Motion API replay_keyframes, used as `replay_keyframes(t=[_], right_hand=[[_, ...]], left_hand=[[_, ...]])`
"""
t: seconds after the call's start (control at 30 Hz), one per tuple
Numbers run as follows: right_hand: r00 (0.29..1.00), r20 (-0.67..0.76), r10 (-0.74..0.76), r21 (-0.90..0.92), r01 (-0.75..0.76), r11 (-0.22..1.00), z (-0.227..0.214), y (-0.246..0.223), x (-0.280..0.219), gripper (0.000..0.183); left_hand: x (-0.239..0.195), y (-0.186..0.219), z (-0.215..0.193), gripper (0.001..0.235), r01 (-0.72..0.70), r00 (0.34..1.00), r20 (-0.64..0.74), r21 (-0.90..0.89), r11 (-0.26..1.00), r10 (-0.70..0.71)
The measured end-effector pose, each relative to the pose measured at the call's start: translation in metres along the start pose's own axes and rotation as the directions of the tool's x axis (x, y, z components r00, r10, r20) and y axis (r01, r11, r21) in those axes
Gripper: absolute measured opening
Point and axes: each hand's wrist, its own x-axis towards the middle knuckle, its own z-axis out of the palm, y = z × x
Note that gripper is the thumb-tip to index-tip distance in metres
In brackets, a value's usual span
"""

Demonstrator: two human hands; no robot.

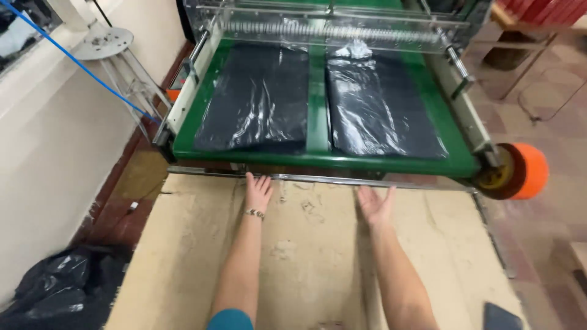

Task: Catching plastic bags from a machine, folding them into rectangles, and stacking them in a crate

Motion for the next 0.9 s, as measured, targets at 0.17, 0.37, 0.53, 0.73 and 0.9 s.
replay_keyframes(t=[0.17, 0.37, 0.53, 0.73, 0.9], right_hand=[[0.931, -0.321, -0.172, -0.197, 0.112, 0.974, 0.024, -0.007, 0.017, 0.068], [0.898, -0.324, -0.297, -0.371, 0.168, 0.913, -0.012, 0.010, -0.188, 0.013], [0.918, -0.172, 0.357, -0.461, -0.395, 0.795, -0.167, 0.086, -0.335, 0.031], [0.736, 0.676, -0.023, -0.730, 0.665, -0.155, 0.056, 0.143, -0.460, 0.055], [0.410, 0.899, 0.156, -0.384, 0.907, -0.172, 0.011, 0.141, -0.472, 0.029]], left_hand=[[-0.059, 0.039, 0.060, 0.071, -0.067, 0.917, -0.399, -0.127, 0.990, 0.011], [-0.188, 0.048, 0.030, 0.037, -0.177, 0.836, -0.533, -0.031, 0.984, 0.134], [-0.336, 0.040, -0.058, 0.048, -0.343, 0.683, -0.123, 0.816, 0.465, 0.720], [-0.551, 0.064, -0.060, 0.046, 0.096, 0.758, -0.110, 0.994, 0.057, 0.643], [-0.652, 0.058, -0.090, 0.070, -0.289, 0.541, 0.113, 0.956, 0.058, 0.833]])
